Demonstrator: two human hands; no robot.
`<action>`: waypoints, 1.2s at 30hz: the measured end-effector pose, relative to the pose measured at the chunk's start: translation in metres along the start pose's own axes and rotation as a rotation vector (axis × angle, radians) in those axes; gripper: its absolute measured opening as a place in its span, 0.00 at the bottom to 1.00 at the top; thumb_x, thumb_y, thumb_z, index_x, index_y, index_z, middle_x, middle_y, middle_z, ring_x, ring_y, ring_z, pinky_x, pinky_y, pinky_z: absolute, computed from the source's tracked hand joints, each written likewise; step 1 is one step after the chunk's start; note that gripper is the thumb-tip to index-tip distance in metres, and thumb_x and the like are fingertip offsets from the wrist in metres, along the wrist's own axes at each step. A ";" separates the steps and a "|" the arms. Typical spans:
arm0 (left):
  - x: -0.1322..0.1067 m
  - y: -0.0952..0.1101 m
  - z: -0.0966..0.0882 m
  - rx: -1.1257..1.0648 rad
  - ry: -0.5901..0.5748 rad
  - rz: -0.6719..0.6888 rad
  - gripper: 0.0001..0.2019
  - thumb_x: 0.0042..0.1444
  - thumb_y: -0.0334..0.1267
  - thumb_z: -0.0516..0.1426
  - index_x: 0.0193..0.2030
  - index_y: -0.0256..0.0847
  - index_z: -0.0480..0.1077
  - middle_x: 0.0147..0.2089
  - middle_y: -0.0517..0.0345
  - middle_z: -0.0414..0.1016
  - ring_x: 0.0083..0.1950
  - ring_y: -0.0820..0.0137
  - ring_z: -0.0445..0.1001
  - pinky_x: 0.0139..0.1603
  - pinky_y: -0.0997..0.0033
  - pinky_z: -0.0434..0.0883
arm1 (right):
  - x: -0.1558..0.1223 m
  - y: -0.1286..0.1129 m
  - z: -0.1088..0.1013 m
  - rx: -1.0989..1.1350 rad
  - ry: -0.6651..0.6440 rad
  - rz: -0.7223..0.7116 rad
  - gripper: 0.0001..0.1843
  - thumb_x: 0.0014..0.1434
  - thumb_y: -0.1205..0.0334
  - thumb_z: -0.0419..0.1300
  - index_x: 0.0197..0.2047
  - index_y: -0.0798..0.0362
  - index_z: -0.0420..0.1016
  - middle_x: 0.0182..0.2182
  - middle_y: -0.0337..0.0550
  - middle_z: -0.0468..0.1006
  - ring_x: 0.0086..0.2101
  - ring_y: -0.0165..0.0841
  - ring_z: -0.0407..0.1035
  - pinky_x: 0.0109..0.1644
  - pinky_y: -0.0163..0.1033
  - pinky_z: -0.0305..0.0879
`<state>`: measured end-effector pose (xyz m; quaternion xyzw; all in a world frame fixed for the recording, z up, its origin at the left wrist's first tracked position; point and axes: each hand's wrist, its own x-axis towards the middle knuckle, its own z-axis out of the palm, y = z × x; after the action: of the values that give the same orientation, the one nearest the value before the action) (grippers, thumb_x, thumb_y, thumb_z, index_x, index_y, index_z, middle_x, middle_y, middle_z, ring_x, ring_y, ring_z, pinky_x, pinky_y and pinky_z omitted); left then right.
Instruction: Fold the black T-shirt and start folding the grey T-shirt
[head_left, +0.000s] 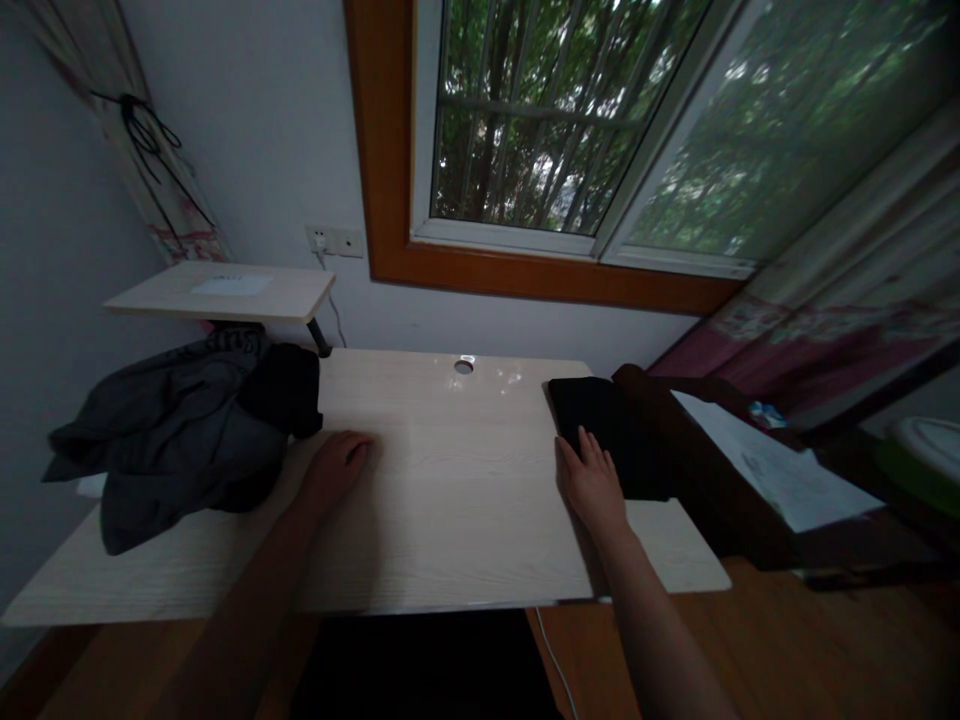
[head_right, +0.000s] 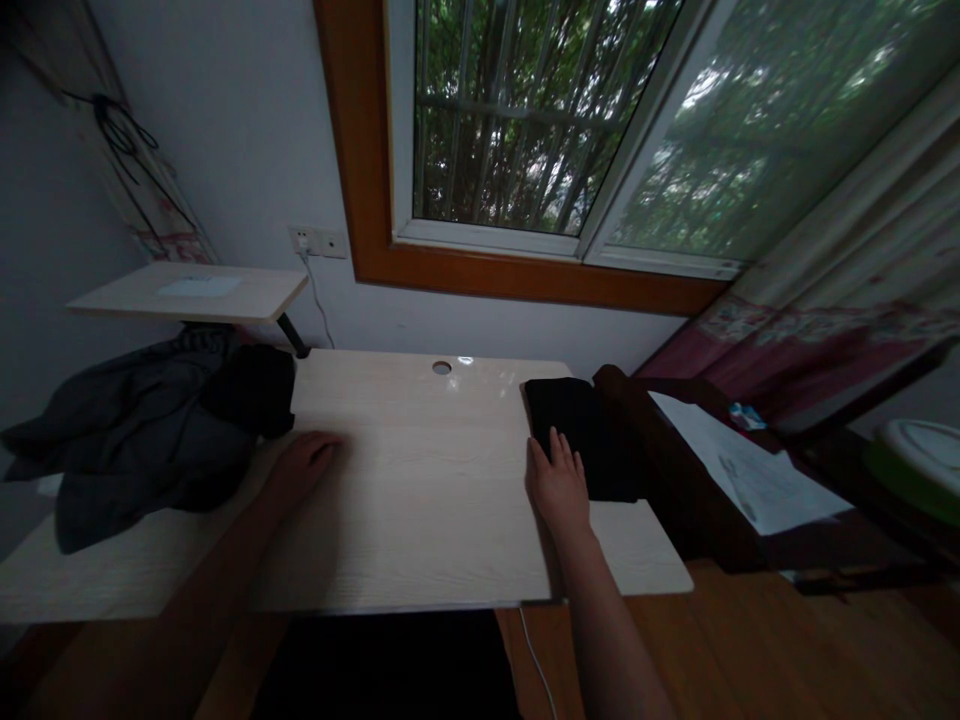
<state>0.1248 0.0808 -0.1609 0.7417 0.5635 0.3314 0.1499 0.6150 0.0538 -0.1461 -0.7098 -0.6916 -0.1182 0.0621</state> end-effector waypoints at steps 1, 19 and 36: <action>0.000 0.000 0.000 0.001 0.000 0.001 0.15 0.66 0.42 0.50 0.48 0.44 0.78 0.51 0.51 0.81 0.54 0.59 0.76 0.62 0.53 0.69 | 0.000 0.002 0.000 0.000 -0.001 -0.006 0.28 0.69 0.67 0.46 0.70 0.49 0.65 0.75 0.52 0.50 0.72 0.46 0.47 0.72 0.58 0.48; 0.001 0.006 -0.002 0.027 0.000 0.007 0.16 0.66 0.42 0.50 0.48 0.42 0.78 0.49 0.52 0.81 0.53 0.60 0.76 0.61 0.56 0.70 | -0.038 -0.044 0.006 0.067 0.111 -0.072 0.25 0.73 0.59 0.46 0.67 0.58 0.69 0.72 0.62 0.58 0.71 0.53 0.50 0.71 0.63 0.50; 0.000 0.006 -0.001 0.040 0.016 0.017 0.16 0.67 0.42 0.50 0.48 0.42 0.78 0.50 0.51 0.81 0.53 0.60 0.76 0.60 0.55 0.71 | 0.024 -0.092 0.017 0.343 0.075 -0.217 0.28 0.73 0.54 0.49 0.69 0.59 0.65 0.71 0.60 0.60 0.71 0.48 0.52 0.72 0.60 0.53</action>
<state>0.1283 0.0788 -0.1570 0.7466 0.5649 0.3275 0.1277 0.5254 0.0847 -0.1628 -0.6052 -0.7712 -0.0310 0.1948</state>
